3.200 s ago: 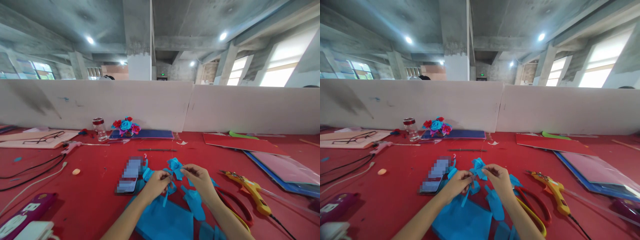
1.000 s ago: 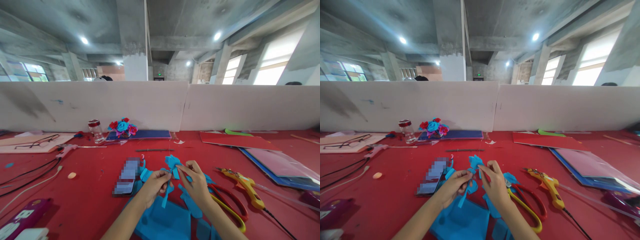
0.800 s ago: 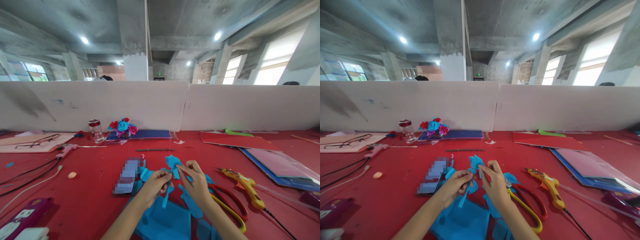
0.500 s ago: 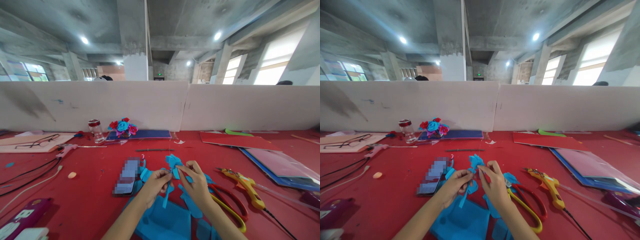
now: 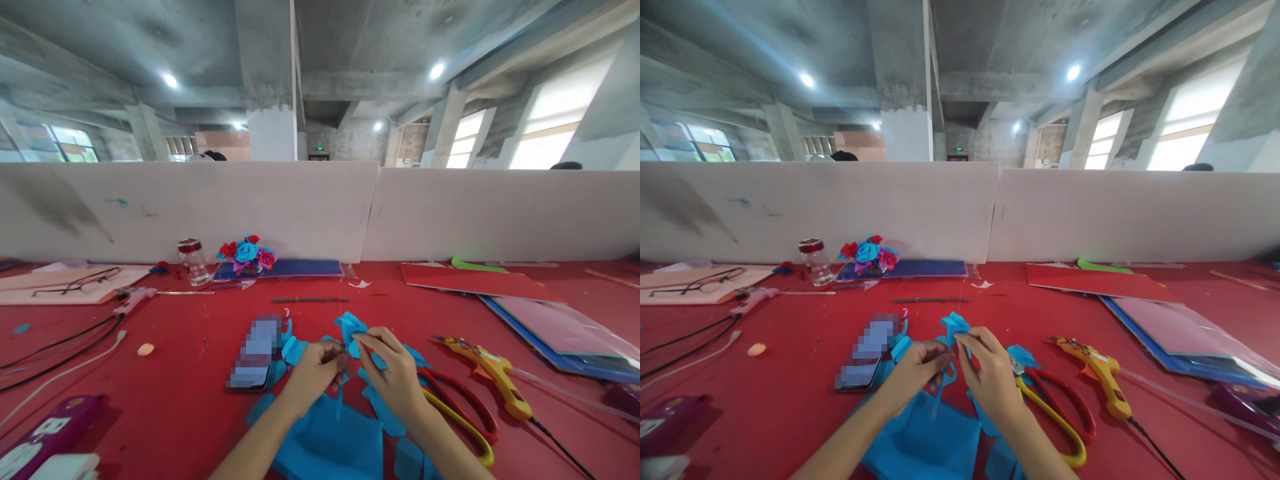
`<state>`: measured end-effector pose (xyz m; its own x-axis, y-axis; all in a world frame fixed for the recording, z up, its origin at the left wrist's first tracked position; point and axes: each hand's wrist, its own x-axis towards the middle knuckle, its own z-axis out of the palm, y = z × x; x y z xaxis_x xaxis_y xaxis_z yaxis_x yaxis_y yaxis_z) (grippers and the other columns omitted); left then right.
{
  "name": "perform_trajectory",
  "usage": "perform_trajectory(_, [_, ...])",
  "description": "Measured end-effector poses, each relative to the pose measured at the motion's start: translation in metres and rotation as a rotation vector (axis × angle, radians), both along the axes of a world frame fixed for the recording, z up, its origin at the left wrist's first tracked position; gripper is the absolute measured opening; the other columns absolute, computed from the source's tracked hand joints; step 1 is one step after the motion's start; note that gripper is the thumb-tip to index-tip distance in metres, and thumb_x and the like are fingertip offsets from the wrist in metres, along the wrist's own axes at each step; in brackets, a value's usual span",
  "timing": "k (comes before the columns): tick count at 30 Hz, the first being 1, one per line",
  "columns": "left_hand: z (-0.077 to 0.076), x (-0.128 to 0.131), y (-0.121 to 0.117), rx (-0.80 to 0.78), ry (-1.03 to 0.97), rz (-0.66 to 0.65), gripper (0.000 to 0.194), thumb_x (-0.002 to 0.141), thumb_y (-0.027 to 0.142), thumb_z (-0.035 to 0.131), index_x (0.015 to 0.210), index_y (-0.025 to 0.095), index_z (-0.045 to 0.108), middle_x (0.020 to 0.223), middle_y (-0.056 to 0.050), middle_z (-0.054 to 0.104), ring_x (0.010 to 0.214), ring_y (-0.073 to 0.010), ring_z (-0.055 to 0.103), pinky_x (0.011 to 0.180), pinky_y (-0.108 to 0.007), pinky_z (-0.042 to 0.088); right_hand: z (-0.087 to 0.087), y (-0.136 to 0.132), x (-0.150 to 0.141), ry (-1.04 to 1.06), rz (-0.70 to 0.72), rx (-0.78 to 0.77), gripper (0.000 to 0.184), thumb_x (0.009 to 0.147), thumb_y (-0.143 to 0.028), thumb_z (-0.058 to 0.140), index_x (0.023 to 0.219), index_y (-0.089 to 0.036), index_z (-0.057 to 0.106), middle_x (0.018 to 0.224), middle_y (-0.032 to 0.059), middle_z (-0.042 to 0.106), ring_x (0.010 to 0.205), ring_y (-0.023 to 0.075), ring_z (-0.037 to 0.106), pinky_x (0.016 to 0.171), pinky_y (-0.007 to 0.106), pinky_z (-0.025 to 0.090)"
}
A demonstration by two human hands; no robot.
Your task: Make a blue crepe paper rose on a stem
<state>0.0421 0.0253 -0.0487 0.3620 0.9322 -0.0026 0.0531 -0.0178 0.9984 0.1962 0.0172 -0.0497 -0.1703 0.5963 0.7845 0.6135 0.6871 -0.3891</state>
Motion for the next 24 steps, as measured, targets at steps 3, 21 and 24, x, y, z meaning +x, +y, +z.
perform_trajectory(3, [0.001,0.002,-0.001,0.012,0.031,0.028,0.036,0.069,0.05,0.057,0.069,0.014,0.055,0.053,0.001,0.056,0.04,-0.0075,0.044,0.043,-0.02,0.035,-0.001,-0.001,0.0,-0.01,-0.013,0.006,0.02,0.083,-0.016,0.048,0.098,-0.022,0.06,0.085,0.0055,0.058,0.078,0.017,0.057,0.07,0.03,0.048])
perform_trajectory(21, [0.01,0.006,-0.015,0.308,0.213,0.239,0.018,0.077,0.03,0.047,0.072,0.017,0.06,0.051,0.001,0.056,0.038,-0.0113,0.048,0.042,-0.021,0.036,0.001,-0.006,-0.006,0.24,-0.132,-0.151,0.012,0.08,-0.028,0.054,0.075,-0.02,0.061,0.062,-0.0003,0.06,0.051,0.012,0.052,0.052,0.023,0.044])
perform_trajectory(24, [0.01,0.006,-0.017,0.339,0.229,0.245,0.019,0.077,0.03,0.047,0.072,0.018,0.06,0.051,0.001,0.056,0.039,-0.0116,0.048,0.045,-0.022,0.036,-0.001,-0.005,-0.006,0.274,-0.133,-0.168,0.013,0.079,-0.03,0.055,0.075,-0.019,0.062,0.059,-0.0004,0.059,0.05,0.0121,0.051,0.05,0.023,0.043])
